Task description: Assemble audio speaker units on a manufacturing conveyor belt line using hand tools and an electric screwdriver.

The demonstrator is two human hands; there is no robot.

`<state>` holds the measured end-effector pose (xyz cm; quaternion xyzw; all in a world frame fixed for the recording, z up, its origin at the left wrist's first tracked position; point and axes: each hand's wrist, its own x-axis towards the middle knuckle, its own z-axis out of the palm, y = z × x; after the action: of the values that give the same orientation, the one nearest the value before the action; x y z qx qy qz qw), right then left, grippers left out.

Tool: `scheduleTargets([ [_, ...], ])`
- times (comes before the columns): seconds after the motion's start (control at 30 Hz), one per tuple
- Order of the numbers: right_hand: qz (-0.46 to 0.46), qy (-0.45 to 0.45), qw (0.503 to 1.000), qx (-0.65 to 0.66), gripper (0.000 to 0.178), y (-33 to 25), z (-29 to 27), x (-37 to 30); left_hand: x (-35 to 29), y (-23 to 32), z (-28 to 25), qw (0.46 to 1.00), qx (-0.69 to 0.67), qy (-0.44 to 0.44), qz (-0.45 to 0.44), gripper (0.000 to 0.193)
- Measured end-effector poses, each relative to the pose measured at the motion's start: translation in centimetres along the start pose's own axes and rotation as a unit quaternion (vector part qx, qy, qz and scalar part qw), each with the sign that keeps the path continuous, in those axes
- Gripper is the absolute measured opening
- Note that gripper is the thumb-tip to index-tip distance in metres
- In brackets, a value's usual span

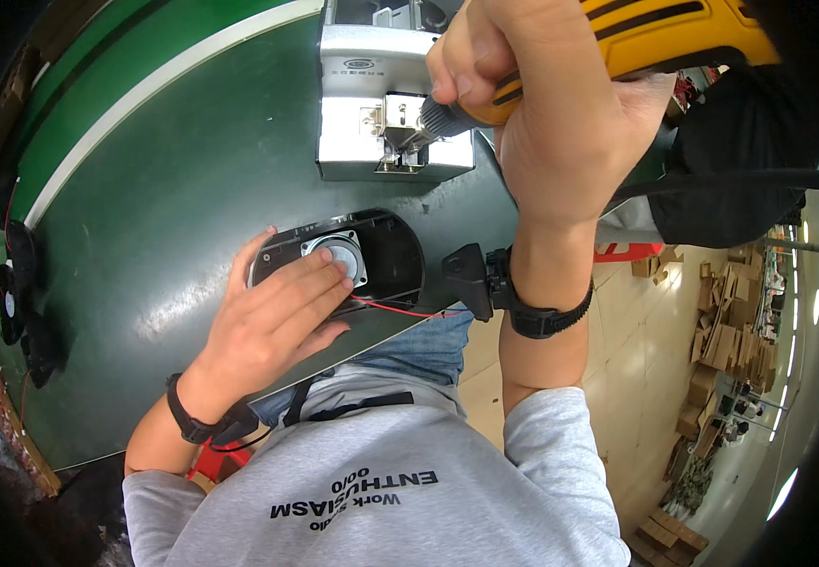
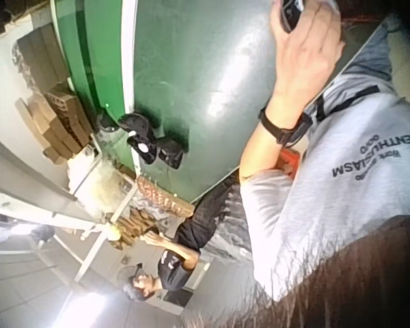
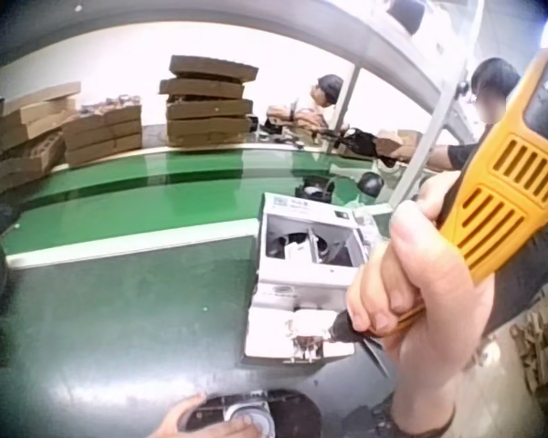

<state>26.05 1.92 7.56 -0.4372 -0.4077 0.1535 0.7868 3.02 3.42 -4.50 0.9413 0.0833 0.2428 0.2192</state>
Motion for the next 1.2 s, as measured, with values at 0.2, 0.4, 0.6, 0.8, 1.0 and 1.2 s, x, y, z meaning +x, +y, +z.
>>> scheduleTargets([
  [0.2,0.023,-0.066,0.998,-0.011,0.012,0.8,-1.8,0.4,0.1,0.2,0.0,1.000,-0.008,0.007,-0.009,0.046],
  [0.4,0.001,-0.089,0.996,-0.022,0.012,-0.2,-0.2,-0.2,0.0,0.2,0.0,1.000,-0.007,0.012,-0.010,0.048],
  [0.6,-0.044,-0.114,0.992,-0.044,0.013,0.2,-0.9,-0.2,-0.1,0.2,0.1,1.000,-0.005,0.014,0.003,0.050],
  [0.8,-0.063,-0.189,0.980,-0.022,0.037,-0.3,-2.3,-0.1,-0.2,0.2,0.2,1.000,-0.006,0.023,0.005,0.049],
  [1.0,-0.076,-0.179,0.981,-0.001,0.039,-0.1,-2.4,0.2,-0.1,0.1,0.2,1.000,-0.005,0.014,0.009,0.048],
  [1.2,-0.079,-0.174,0.981,-0.026,0.036,0.2,-2.3,-0.2,0.0,0.1,0.1,1.000,-0.015,0.015,0.000,0.048],
])
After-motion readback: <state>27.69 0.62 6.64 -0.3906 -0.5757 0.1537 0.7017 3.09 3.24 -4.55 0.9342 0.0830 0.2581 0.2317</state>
